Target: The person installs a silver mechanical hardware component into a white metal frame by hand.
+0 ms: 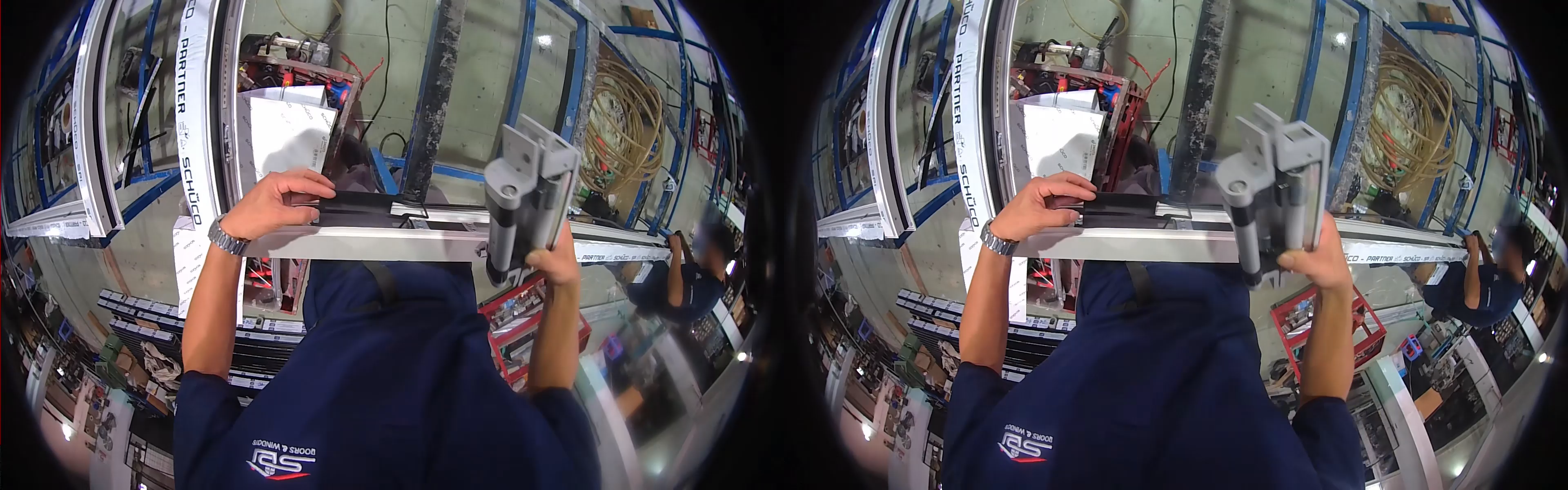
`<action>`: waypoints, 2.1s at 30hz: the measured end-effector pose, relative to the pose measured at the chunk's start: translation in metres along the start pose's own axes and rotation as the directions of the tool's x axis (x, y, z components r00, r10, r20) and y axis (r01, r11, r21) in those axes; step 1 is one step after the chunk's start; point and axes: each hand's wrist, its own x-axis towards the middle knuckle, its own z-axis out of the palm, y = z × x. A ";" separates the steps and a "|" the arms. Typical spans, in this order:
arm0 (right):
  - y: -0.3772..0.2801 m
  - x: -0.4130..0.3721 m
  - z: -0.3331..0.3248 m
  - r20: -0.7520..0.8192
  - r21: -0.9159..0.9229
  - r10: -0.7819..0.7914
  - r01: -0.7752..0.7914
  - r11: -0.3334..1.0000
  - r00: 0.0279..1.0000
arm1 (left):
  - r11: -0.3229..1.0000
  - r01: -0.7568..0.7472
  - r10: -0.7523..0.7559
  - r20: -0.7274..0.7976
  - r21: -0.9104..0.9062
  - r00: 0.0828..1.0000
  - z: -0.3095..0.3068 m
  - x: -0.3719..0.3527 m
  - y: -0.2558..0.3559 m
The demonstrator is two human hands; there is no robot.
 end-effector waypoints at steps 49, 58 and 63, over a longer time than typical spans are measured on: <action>0.068 -0.123 0.028 -0.176 0.321 -0.025 0.081 0.944 0.984 | 0.154 -0.090 0.379 0.025 0.984 0.925 0.115 -0.007 -0.034; 0.117 -0.155 0.011 -0.111 0.348 -0.113 0.145 0.926 0.987 | -0.019 -0.043 0.507 0.047 0.999 0.860 0.120 -0.009 -0.043; 0.193 -0.203 -0.019 -0.233 0.344 -0.092 0.171 0.923 0.968 | -0.053 0.060 0.551 -0.021 0.997 0.834 0.130 -0.012 -0.045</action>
